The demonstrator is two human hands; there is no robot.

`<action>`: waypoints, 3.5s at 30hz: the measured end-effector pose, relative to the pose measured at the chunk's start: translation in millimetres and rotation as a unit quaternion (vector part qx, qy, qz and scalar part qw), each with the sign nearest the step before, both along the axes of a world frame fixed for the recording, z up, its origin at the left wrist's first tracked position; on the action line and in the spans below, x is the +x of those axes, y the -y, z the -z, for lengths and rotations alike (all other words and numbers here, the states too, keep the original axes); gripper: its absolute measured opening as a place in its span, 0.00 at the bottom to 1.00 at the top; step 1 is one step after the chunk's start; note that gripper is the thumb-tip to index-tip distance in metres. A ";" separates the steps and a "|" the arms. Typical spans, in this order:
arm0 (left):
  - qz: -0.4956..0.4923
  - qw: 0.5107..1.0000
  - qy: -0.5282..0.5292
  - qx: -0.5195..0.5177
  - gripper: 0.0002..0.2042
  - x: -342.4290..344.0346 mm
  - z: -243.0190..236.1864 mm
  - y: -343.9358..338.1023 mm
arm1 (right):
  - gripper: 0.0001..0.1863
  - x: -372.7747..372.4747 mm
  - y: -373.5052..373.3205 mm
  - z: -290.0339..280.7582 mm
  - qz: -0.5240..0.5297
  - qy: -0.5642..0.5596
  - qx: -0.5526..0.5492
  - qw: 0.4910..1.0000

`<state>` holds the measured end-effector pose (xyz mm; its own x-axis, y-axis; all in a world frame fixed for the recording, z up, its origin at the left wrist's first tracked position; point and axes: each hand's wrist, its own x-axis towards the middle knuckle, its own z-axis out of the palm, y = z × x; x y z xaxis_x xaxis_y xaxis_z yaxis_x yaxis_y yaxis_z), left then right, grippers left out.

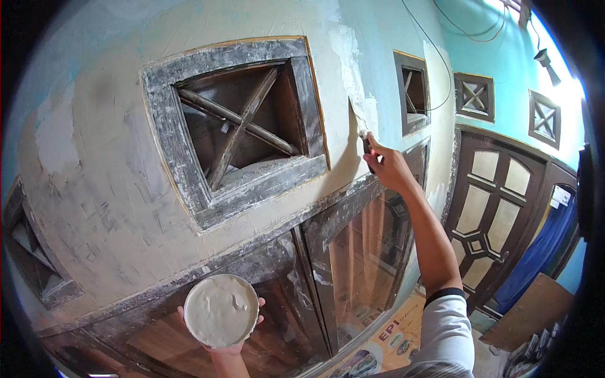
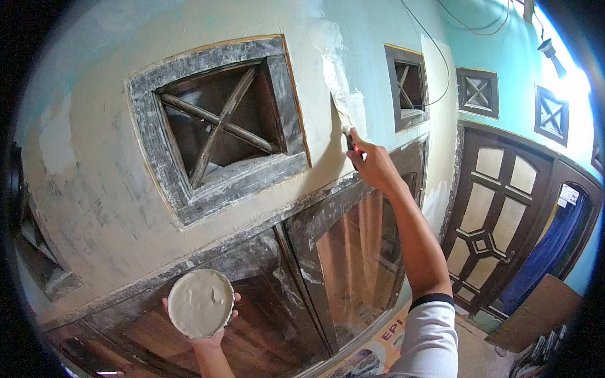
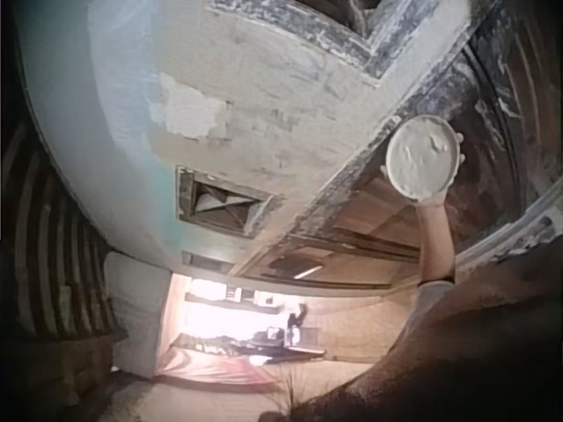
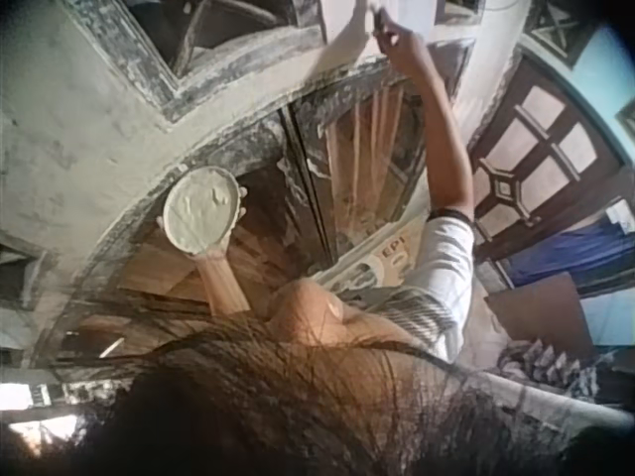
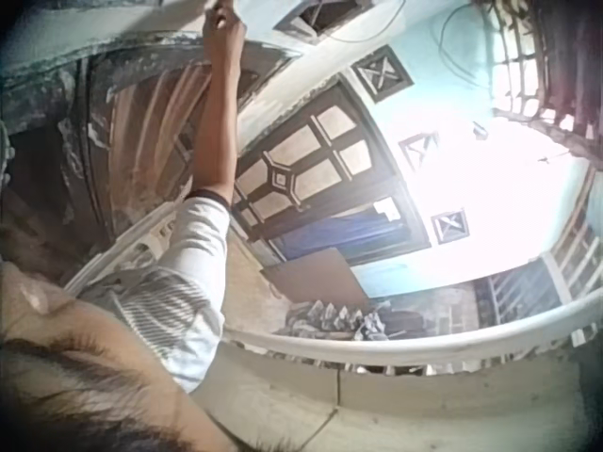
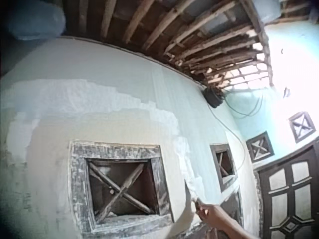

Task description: The person applies wall filler from a bowl to the areas around window frames using a putty knife.

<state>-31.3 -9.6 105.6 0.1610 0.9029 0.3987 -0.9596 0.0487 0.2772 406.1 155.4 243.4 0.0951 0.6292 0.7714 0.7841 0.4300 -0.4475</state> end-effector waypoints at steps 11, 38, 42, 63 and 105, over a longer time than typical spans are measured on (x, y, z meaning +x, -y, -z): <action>0.014 1.000 0.014 -0.013 0.48 1.3 5.6 5.5 | 0.30 -6.3 -8.3 -28.7 -0.020 0.012 0.034 0.999; 0.108 0.992 0.072 0.003 0.47 -55.7 89.3 60.9 | 0.16 -204.1 166.9 220.2 -0.418 -0.032 -0.121 0.900; 0.031 0.998 0.034 -0.035 0.50 -83.9 123.1 73.3 | 0.16 -210.2 155.7 233.0 -0.405 -0.015 -0.112 0.907; -0.053 0.992 0.106 -0.053 0.46 -112.7 131.6 100.4 | 0.14 -265.0 167.8 247.7 -0.413 -0.069 -0.188 0.888; -0.195 0.980 0.026 0.028 0.51 -108.6 98.8 105.7 | 0.23 -271.3 213.5 83.9 -0.439 0.314 -0.048 0.841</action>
